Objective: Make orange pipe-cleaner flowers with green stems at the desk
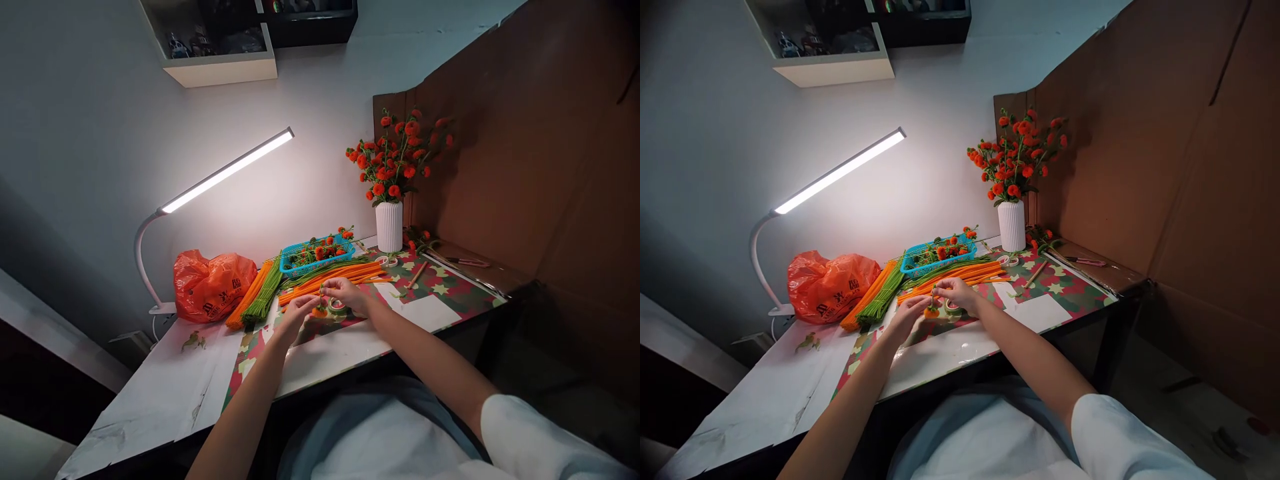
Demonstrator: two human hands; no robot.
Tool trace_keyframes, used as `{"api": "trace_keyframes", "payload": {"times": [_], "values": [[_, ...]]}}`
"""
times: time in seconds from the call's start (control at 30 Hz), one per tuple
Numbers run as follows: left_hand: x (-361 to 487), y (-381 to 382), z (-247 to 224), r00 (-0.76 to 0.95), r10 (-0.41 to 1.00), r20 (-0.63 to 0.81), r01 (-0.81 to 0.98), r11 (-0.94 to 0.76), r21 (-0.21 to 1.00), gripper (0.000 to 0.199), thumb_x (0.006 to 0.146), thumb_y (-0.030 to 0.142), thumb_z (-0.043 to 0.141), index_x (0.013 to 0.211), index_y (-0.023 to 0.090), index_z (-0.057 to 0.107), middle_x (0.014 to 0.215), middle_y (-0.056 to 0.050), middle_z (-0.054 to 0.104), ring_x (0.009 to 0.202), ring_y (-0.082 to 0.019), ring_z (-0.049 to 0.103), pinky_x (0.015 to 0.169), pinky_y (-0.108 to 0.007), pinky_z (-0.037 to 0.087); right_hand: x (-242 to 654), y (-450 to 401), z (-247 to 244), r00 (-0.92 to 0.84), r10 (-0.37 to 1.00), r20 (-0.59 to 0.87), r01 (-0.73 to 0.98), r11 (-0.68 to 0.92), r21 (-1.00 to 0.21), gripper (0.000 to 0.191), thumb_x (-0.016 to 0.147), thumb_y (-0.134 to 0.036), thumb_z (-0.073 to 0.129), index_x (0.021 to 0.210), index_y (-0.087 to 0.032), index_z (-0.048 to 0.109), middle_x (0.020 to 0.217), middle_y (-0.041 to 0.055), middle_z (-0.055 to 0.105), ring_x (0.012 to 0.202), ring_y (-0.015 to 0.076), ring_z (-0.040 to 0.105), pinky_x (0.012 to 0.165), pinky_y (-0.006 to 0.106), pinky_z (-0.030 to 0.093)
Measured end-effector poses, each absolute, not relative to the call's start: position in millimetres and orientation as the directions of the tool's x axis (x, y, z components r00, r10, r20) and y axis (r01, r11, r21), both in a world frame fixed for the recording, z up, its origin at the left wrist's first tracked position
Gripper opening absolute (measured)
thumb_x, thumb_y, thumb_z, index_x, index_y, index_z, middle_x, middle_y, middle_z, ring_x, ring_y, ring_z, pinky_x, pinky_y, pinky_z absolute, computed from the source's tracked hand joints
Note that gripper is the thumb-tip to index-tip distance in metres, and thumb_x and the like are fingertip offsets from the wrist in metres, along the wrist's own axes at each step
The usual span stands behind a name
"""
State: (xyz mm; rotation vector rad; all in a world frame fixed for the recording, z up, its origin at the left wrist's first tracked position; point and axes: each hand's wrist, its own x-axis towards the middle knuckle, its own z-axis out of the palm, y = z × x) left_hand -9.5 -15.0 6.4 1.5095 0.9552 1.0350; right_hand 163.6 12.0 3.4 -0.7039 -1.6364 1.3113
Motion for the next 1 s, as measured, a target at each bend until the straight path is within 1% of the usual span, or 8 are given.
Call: {"api": "trace_keyframes", "payload": {"times": [0.13,0.27,0.37,0.47,0.53,0.63,0.8,1.0], "values": [[-6,-15,4,0.147,0.914,0.377,0.343,-0.405,0.848,0.03,0.065,0.046,0.074,0.075,0.018,0.071,0.078,-0.006,0.07,0.072,-0.019,0.063,0.066,-0.028,0.048,157,14,-1,-0.256,0.919,0.3,-0.028,0.303,-0.953,0.033,0.067,-0.047,0.069,0.071,-0.015,0.063,0.068,-0.0002,0.057,0.061,0.01,0.048,0.052,0.02,0.037],[-4,-16,4,0.136,0.877,0.461,0.411,-0.473,0.779,0.027,0.072,0.045,0.067,0.072,0.018,0.071,0.075,-0.005,0.07,0.071,-0.019,0.062,0.067,-0.029,0.048,154,15,-3,-0.256,0.926,0.279,-0.016,0.285,-0.958,0.031,0.067,-0.046,0.068,0.07,-0.015,0.063,0.065,-0.0006,0.055,0.058,0.0102,0.045,0.049,0.021,0.036],[-6,-15,5,0.202,0.918,0.341,0.276,-0.387,0.88,0.032,0.07,0.048,0.069,0.073,0.016,0.07,0.075,-0.006,0.069,0.072,-0.019,0.062,0.068,-0.029,0.047,155,13,-1,-0.283,0.918,0.279,-0.05,0.276,-0.96,0.034,0.064,-0.047,0.072,0.071,-0.015,0.064,0.068,0.0,0.056,0.061,0.0101,0.047,0.051,0.02,0.036],[-10,-15,6,0.381,0.915,0.129,-0.015,-0.134,0.991,0.034,0.066,0.048,0.073,0.077,0.015,0.069,0.08,-0.008,0.069,0.077,-0.02,0.063,0.07,-0.03,0.048,158,9,3,-0.371,0.885,0.281,-0.139,0.246,-0.959,0.038,0.064,-0.05,0.073,0.074,-0.015,0.065,0.071,0.001,0.058,0.064,0.0103,0.049,0.053,0.02,0.038],[-13,-15,6,0.488,0.871,0.054,-0.157,0.026,0.987,0.031,0.066,0.045,0.075,0.077,0.016,0.068,0.083,-0.008,0.069,0.081,-0.02,0.064,0.073,-0.031,0.049,159,7,5,-0.464,0.84,0.281,-0.206,0.206,-0.957,0.04,0.064,-0.054,0.073,0.072,-0.015,0.064,0.07,0.0014,0.059,0.064,0.0108,0.051,0.055,0.021,0.039],[-15,-15,6,0.553,0.833,0.016,-0.191,0.108,0.976,0.028,0.065,0.042,0.077,0.073,0.016,0.068,0.081,-0.008,0.068,0.08,-0.02,0.064,0.073,-0.03,0.049,161,6,7,-0.507,0.818,0.271,-0.213,0.185,-0.959,0.042,0.064,-0.055,0.073,0.069,-0.015,0.061,0.067,0.0003,0.058,0.062,0.0102,0.05,0.054,0.02,0.039],[-12,-12,4,0.282,0.949,0.139,0.086,-0.17,0.982,0.036,0.067,0.049,0.072,0.075,0.014,0.069,0.077,-0.008,0.069,0.072,-0.019,0.063,0.063,-0.027,0.047,159,11,2,-0.34,0.904,0.261,-0.099,0.242,-0.965,0.039,0.062,-0.051,0.074,0.071,-0.014,0.064,0.065,-0.0015,0.055,0.058,0.0083,0.045,0.05,0.019,0.034],[-7,-15,2,0.091,0.913,0.398,0.415,-0.398,0.818,0.026,0.069,0.043,0.07,0.074,0.018,0.072,0.075,-0.006,0.072,0.07,-0.02,0.065,0.067,-0.03,0.049,151,18,-8,-0.273,0.935,0.228,-0.077,0.215,-0.974,0.038,0.058,-0.049,0.076,0.067,-0.013,0.065,0.06,-0.0022,0.054,0.051,0.0068,0.041,0.047,0.02,0.032]]}}
